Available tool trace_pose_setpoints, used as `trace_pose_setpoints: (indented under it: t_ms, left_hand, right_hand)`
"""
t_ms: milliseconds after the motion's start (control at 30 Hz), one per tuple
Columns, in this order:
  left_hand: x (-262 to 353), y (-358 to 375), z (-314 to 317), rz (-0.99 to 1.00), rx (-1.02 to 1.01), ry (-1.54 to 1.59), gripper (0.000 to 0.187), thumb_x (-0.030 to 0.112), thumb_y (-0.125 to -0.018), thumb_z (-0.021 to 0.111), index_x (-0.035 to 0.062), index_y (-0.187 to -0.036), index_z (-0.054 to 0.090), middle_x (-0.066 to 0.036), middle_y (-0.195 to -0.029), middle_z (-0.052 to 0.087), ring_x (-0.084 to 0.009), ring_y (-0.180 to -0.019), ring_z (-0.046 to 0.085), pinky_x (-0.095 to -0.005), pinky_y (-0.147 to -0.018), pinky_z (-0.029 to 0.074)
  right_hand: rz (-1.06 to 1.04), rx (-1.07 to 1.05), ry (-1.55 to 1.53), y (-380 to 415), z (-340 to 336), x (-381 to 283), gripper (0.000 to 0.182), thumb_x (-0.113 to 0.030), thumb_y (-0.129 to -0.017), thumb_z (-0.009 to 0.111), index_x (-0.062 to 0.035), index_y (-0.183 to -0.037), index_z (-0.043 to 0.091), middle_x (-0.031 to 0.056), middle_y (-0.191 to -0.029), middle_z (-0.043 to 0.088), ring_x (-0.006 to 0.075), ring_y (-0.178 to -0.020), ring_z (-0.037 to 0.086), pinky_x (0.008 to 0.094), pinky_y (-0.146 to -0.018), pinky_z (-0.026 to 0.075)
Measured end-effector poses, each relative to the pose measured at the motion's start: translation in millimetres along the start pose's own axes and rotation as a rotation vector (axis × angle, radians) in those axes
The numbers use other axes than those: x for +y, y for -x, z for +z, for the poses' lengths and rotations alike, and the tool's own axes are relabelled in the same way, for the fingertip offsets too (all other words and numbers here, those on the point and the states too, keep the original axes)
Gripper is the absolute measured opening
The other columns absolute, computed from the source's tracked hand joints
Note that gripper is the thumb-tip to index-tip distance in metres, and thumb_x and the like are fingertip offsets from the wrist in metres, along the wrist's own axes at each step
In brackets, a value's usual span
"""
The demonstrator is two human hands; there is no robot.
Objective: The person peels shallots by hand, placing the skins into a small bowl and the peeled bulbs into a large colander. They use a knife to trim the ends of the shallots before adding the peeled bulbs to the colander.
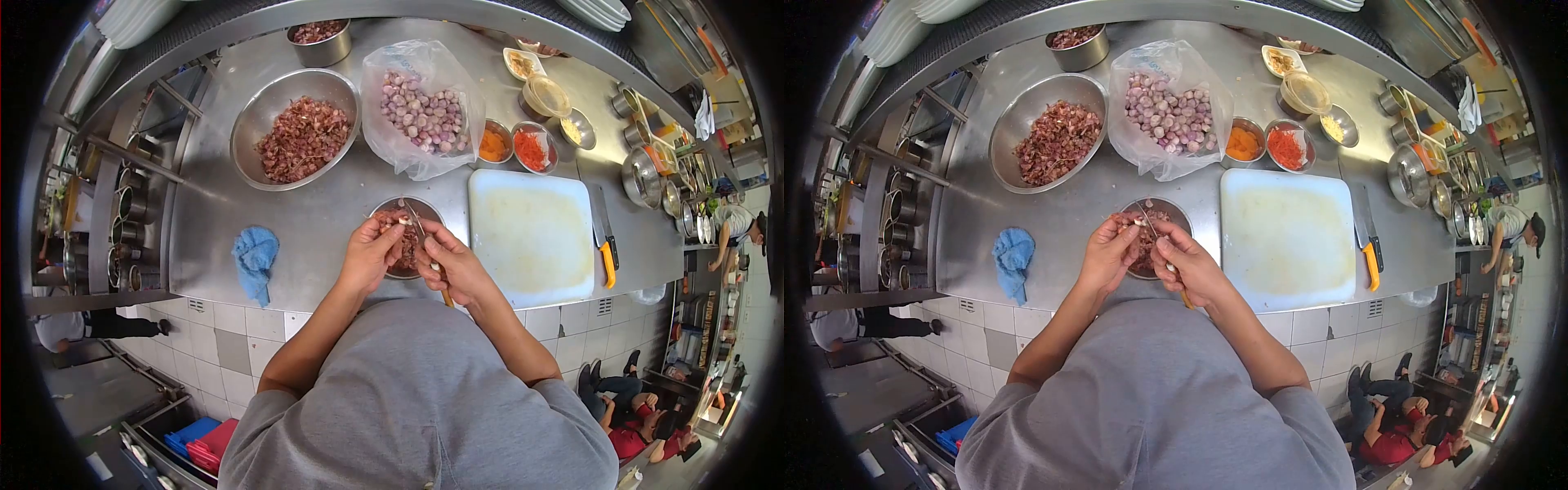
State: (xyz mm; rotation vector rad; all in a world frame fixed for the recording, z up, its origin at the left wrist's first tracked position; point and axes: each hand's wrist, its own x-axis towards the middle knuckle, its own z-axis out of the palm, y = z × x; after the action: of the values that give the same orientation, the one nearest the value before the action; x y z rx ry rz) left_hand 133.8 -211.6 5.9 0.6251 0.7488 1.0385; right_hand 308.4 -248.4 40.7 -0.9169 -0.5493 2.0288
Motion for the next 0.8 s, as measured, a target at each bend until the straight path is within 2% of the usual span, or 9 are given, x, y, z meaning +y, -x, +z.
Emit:
trace_pose_setpoints:
  t_ms: [200, 300, 367, 400, 467, 567, 700, 767, 800]
  left_hand:
    - [4, -1, -1, -0.021, 0.011, 0.163, 0.010, 0.010, -0.098, 0.055, 0.0075, -0.106, 0.060, -0.003, -0.093, 0.063, -0.0039, -0.058, 0.048, -0.0181, -0.048, 0.035]
    - [7, 1, 3, -0.014, 0.031, 0.166, 0.010, 0.010, -0.098, 0.055, 0.0077, -0.106, 0.060, -0.002, -0.089, 0.062, -0.0041, -0.058, 0.048, -0.0181, -0.047, 0.035]
    - [1, 0, -2, -0.011, 0.022, 0.147, 0.010, 0.010, -0.098, 0.055, 0.0078, -0.106, 0.060, -0.001, -0.087, 0.062, -0.0041, -0.058, 0.048, -0.0182, -0.047, 0.035]
    - [1, 1, -1, -0.009, 0.012, 0.129, 0.009, 0.010, -0.098, 0.055, 0.0079, -0.105, 0.060, -0.001, -0.085, 0.061, -0.0040, -0.058, 0.048, -0.0182, -0.047, 0.035]
    - [3, 3, 4, -0.009, 0.005, 0.110, 0.011, 0.011, -0.098, 0.055, 0.0063, -0.106, 0.060, 0.000, -0.083, 0.060, -0.0041, -0.057, 0.047, -0.0185, -0.047, 0.035]
    - [5, 5, 5, -0.009, -0.005, 0.089, 0.012, 0.012, -0.098, 0.055, 0.0050, -0.106, 0.061, 0.001, -0.080, 0.059, -0.0042, -0.056, 0.046, -0.0188, -0.047, 0.035]
    - [1, 4, -1, -0.017, -0.043, 0.124, 0.013, 0.013, -0.099, 0.054, 0.0049, -0.106, 0.061, 0.000, -0.084, 0.061, -0.0042, -0.055, 0.045, -0.0185, -0.047, 0.034]
    - [1, 4, -1, -0.022, -0.047, 0.129, 0.013, 0.013, -0.099, 0.054, 0.0047, -0.107, 0.061, -0.001, -0.087, 0.062, -0.0041, -0.055, 0.045, -0.0182, -0.047, 0.034]
    - [2, 4, 0, -0.028, -0.052, 0.134, 0.014, 0.013, -0.099, 0.054, 0.0046, -0.107, 0.061, -0.002, -0.090, 0.064, -0.0040, -0.055, 0.045, -0.0180, -0.047, 0.033]
  right_hand:
    - [-0.035, 0.055, -0.005, -1, 2, -4, 0.036, -0.022, -0.102, 0.048, -0.0162, -0.137, 0.044, -0.0014, -0.080, 0.046, 0.0060, -0.057, 0.038, 0.0189, -0.044, 0.028]
    - [-0.066, 0.133, 0.203, 0, 0, -3, 0.043, -0.019, -0.101, 0.049, -0.0151, -0.143, 0.040, -0.0004, -0.086, 0.050, 0.0054, -0.059, 0.039, 0.0191, -0.047, 0.032]
    - [-0.191, 0.092, 0.478, 4, 4, -2, 0.053, -0.016, -0.100, 0.052, -0.0124, -0.149, 0.033, 0.0053, -0.108, 0.060, 0.0112, -0.080, 0.056, 0.0236, -0.068, 0.048]
    - [-0.190, 0.093, 0.478, 2, 1, 1, 0.053, -0.016, -0.100, 0.052, -0.0124, -0.149, 0.033, 0.0053, -0.108, 0.060, 0.0112, -0.080, 0.056, 0.0236, -0.068, 0.048]
    - [-0.344, 0.088, 0.804, -3, -8, 9, 0.056, -0.013, -0.098, 0.054, -0.0091, -0.150, 0.032, 0.0115, -0.135, 0.055, 0.0206, -0.116, 0.056, 0.0299, -0.099, 0.042]
    - [-0.469, 0.036, 0.805, -4, -3, 8, 0.049, -0.012, -0.097, 0.054, -0.0067, -0.144, 0.041, 0.0140, -0.143, 0.049, 0.0240, -0.134, 0.043, 0.0327, -0.110, 0.032]
    - [-0.456, 0.035, 0.827, -2, -3, 6, 0.046, -0.012, -0.097, 0.054, -0.0051, -0.141, 0.045, 0.0132, -0.143, 0.049, 0.0238, -0.134, 0.042, 0.0322, -0.111, 0.030]
    - [-0.393, 0.110, 0.845, 0, -1, 4, 0.044, -0.014, -0.099, 0.053, -0.0084, -0.142, 0.046, 0.0093, -0.123, 0.061, 0.0200, -0.108, 0.060, 0.0301, -0.091, 0.048]
    - [-0.393, 0.109, 0.845, 1, -2, 2, 0.044, -0.014, -0.099, 0.053, -0.0084, -0.142, 0.046, 0.0093, -0.123, 0.061, 0.0200, -0.108, 0.060, 0.0301, -0.091, 0.048]
